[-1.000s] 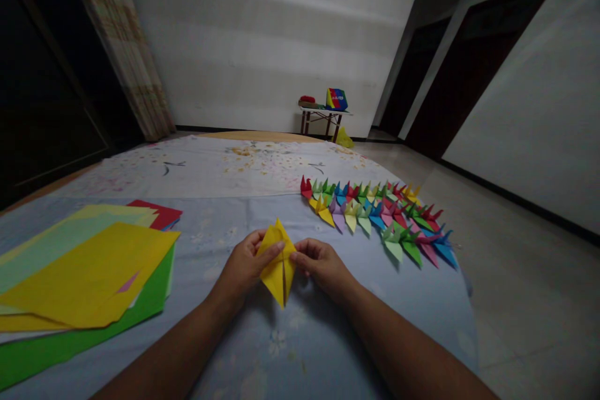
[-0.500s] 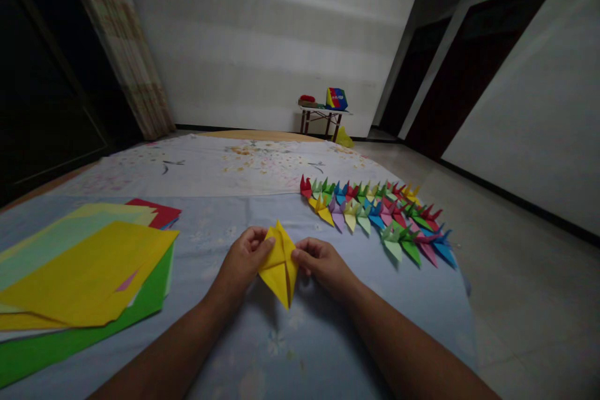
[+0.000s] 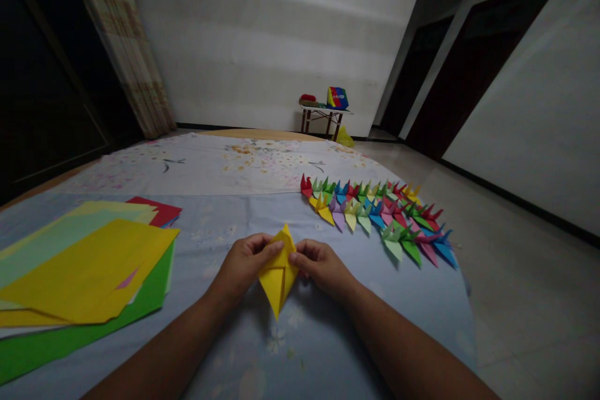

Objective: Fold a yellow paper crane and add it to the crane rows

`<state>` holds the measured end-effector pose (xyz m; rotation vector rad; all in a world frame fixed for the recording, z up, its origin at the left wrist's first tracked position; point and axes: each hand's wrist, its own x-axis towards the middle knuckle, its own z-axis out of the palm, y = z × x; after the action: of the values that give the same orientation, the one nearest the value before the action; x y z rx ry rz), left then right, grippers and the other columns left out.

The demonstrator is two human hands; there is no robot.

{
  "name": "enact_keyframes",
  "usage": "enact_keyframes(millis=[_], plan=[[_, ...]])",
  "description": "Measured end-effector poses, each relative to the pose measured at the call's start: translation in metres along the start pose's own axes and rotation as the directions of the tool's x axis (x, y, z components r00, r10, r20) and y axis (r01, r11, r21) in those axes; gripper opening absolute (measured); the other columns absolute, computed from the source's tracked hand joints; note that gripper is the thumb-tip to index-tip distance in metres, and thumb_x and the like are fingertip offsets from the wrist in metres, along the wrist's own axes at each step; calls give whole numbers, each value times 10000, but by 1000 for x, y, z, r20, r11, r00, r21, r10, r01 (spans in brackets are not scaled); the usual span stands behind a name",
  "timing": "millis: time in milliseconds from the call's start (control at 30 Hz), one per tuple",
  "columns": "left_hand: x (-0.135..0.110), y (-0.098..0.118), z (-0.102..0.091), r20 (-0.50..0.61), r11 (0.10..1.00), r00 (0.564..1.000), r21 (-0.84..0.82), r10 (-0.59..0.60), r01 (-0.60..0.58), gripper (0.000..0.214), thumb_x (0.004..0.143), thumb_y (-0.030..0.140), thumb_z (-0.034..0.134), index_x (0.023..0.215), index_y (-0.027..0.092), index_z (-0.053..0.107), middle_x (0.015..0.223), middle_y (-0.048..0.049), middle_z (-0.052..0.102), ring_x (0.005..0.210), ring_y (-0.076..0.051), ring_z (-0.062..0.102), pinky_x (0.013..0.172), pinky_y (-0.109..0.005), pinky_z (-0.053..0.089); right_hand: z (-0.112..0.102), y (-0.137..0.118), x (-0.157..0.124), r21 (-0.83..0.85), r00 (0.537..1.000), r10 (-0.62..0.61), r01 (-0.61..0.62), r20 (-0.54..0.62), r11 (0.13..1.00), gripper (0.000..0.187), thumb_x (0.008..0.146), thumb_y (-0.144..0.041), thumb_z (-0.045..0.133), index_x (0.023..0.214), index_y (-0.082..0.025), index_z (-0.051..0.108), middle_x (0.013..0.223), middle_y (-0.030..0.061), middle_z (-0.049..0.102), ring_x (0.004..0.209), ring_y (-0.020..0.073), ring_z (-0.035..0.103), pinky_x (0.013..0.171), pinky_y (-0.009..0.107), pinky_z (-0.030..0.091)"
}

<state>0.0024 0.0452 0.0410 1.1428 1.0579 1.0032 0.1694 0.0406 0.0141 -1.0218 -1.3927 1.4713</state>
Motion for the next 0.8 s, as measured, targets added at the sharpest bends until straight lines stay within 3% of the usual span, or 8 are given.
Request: enact_keyframes(millis=[433, 633, 800], plan=[[-1, 3, 0, -67, 998, 998, 68, -12, 17, 289, 552, 418, 727, 646, 152, 667, 558, -26, 651, 476, -149, 561, 447, -225, 395, 3, 5, 2, 9, 1000, -4, 4, -3, 1000, 359, 635, -465, 689, 743, -151, 553, 597, -42, 516, 485, 53, 416, 471, 185, 321], [-1, 2, 1, -29, 997, 999, 64, -33, 35, 302, 554, 430, 726, 645, 151, 656, 573, -24, 648, 485, -147, 561, 469, -233, 415, 0, 9, 5, 46, 993, -112, 114, -48, 992, 480, 664, -379, 692, 1079, -216, 514, 696, -38, 526, 544, 72, 461, 503, 196, 363], [1, -2, -1, 9, 996, 999, 80, -38, 37, 289, 576, 414, 724, 663, 149, 650, 592, -10, 636, 505, -131, 555, 484, -217, 408, -1, 3, 2, -12, 989, -131, 130, -64, 991, 335, 700, -407, 652, 938, -176, 602, 771, 6, 570, 609, 88, 488, 569, 226, 393]])
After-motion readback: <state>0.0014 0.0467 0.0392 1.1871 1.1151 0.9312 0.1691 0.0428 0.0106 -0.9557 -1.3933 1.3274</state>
